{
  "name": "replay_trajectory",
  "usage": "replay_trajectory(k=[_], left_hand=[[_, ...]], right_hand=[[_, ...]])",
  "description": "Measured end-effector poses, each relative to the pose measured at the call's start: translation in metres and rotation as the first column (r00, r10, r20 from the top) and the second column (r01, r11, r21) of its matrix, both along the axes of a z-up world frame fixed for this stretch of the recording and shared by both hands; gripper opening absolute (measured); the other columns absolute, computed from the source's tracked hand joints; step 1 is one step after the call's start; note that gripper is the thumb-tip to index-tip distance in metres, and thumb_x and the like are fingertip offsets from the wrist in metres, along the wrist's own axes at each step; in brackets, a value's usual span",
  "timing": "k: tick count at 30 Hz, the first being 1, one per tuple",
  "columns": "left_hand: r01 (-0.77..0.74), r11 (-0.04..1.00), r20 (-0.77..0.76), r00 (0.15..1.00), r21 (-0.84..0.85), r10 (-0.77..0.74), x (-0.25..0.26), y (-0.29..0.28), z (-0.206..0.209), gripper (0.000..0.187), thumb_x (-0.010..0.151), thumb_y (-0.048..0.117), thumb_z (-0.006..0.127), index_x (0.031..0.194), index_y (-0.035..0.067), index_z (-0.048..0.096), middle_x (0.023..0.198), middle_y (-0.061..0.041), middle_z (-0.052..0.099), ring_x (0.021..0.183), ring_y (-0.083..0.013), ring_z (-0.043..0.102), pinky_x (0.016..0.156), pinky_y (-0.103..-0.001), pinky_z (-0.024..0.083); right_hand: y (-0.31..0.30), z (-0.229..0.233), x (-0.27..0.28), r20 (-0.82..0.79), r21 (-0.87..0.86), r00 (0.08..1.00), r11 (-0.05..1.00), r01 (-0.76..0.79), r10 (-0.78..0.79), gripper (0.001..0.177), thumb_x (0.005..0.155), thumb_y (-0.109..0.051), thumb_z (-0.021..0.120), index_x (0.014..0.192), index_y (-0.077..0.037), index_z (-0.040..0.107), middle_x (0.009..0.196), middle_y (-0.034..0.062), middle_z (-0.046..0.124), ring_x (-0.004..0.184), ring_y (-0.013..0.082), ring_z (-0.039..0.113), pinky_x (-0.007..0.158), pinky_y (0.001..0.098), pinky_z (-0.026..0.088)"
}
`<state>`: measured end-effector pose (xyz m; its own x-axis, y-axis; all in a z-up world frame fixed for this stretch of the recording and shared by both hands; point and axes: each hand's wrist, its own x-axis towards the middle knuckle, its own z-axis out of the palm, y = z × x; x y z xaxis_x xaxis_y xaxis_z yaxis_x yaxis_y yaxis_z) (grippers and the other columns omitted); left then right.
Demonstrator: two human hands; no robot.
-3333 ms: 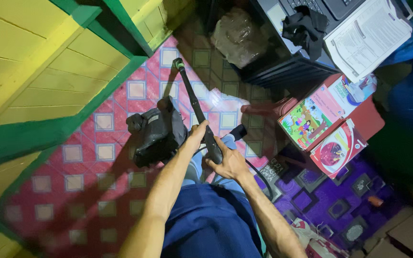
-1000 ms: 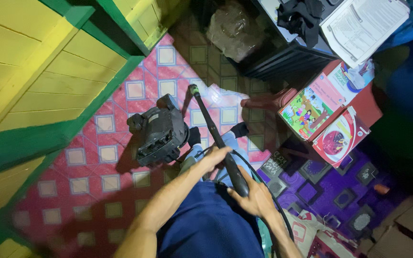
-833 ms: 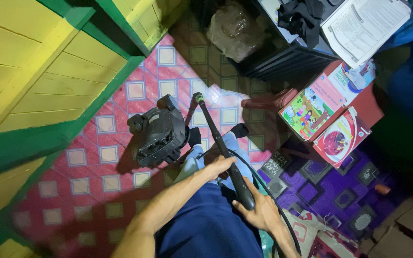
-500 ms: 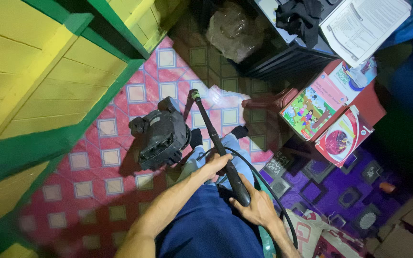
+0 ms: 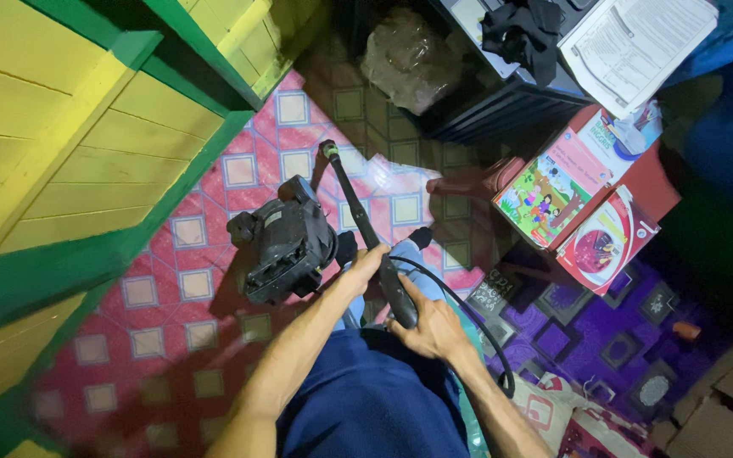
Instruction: The person connects a vacuum cleaner nozzle to its tube, moves the vacuum cleaner body across the floor, and then sits at a desk to attach a keyboard to a laptop.
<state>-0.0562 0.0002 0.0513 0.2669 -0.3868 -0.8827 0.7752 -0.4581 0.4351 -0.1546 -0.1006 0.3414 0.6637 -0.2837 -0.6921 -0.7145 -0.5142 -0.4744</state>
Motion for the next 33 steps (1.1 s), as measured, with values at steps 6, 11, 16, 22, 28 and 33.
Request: replay_trajectory(k=[6, 11, 16, 22, 28, 33], left_hand=[[-0.048, 0.998, 0.034, 0.998, 0.042, 0.047, 0.025, 0.0, -0.021, 0.04, 0.084, 0.041, 0.067, 0.084, 0.001, 0.071, 0.075, -0.01, 0.068, 0.066, -0.0222, 0.065, 0.061, -0.036, 0.051], [-0.097, 0.995, 0.005, 0.995, 0.003, 0.097, 0.032, 0.002, -0.025, 0.04, 0.084, 0.04, 0.069, 0.085, -0.001, 0.07, 0.075, -0.012, 0.068, 0.065, -0.0249, 0.066, 0.062, -0.038, 0.053], [0.026, 0.994, 0.102, 0.994, 0.102, -0.036, 0.006, -0.006, -0.006, 0.04, 0.086, 0.039, 0.066, 0.087, 0.0, 0.072, 0.077, -0.01, 0.071, 0.069, -0.0206, 0.069, 0.065, -0.037, 0.053], [0.175, 0.982, -0.004, 0.984, 0.076, -0.175, -0.041, -0.007, 0.046, 0.041, 0.089, 0.039, 0.063, 0.094, -0.001, 0.067, 0.08, -0.014, 0.069, 0.069, -0.0265, 0.067, 0.058, -0.041, 0.053], [0.352, 0.936, -0.058, 0.935, 0.012, -0.351, -0.093, -0.004, 0.035, 0.041, 0.093, 0.041, 0.065, 0.109, 0.004, 0.059, 0.091, -0.014, 0.067, 0.071, -0.0204, 0.063, 0.047, -0.033, 0.049], [0.383, 0.924, -0.09, 0.92, -0.002, -0.382, -0.101, -0.002, 0.037, 0.043, 0.094, 0.042, 0.061, 0.103, 0.0, 0.063, 0.082, -0.01, 0.066, 0.062, -0.0202, 0.061, 0.042, -0.036, 0.048]], right_hand=[[0.002, -0.021, 0.016, 0.051, -0.048, 0.997, 0.997, -0.059, 0.061, 0.094, 0.075, -0.046, 0.074, 0.155, -0.015, 0.037, 0.089, 0.0285, 0.073, 0.086, 0.0463, 0.071, 0.082, 0.0533, 0.055], [0.007, -0.037, 0.013, 0.061, -0.09, 0.996, 0.994, -0.061, 0.066, 0.094, 0.074, -0.048, 0.074, 0.156, -0.017, 0.039, 0.085, 0.0303, 0.072, 0.083, 0.0473, 0.071, 0.079, 0.0542, 0.055], [0.007, -0.031, -0.012, 0.012, -0.073, 1.0, 0.997, -0.015, 0.016, 0.092, 0.076, -0.049, 0.073, 0.157, -0.025, 0.037, 0.086, 0.0288, 0.073, 0.081, 0.0474, 0.071, 0.076, 0.055, 0.056], [0.009, -0.005, -0.059, -0.063, -0.06, 0.998, 0.998, 0.016, -0.02, 0.093, 0.074, -0.051, 0.075, 0.155, -0.029, 0.035, 0.09, 0.0255, 0.074, 0.083, 0.0458, 0.073, 0.077, 0.0538, 0.057], [0.011, 0.019, -0.098, -0.182, -0.028, 0.98, 0.997, 0.075, -0.079, 0.095, 0.074, -0.053, 0.075, 0.155, -0.03, 0.032, 0.094, 0.0233, 0.076, 0.089, 0.0437, 0.074, 0.083, 0.0511, 0.057], [0.011, 0.019, -0.104, -0.204, -0.005, 0.975, 0.996, 0.091, -0.09, 0.099, 0.073, -0.052, 0.076, 0.16, -0.031, 0.033, 0.096, 0.0236, 0.076, 0.089, 0.0425, 0.074, 0.085, 0.049, 0.057]])
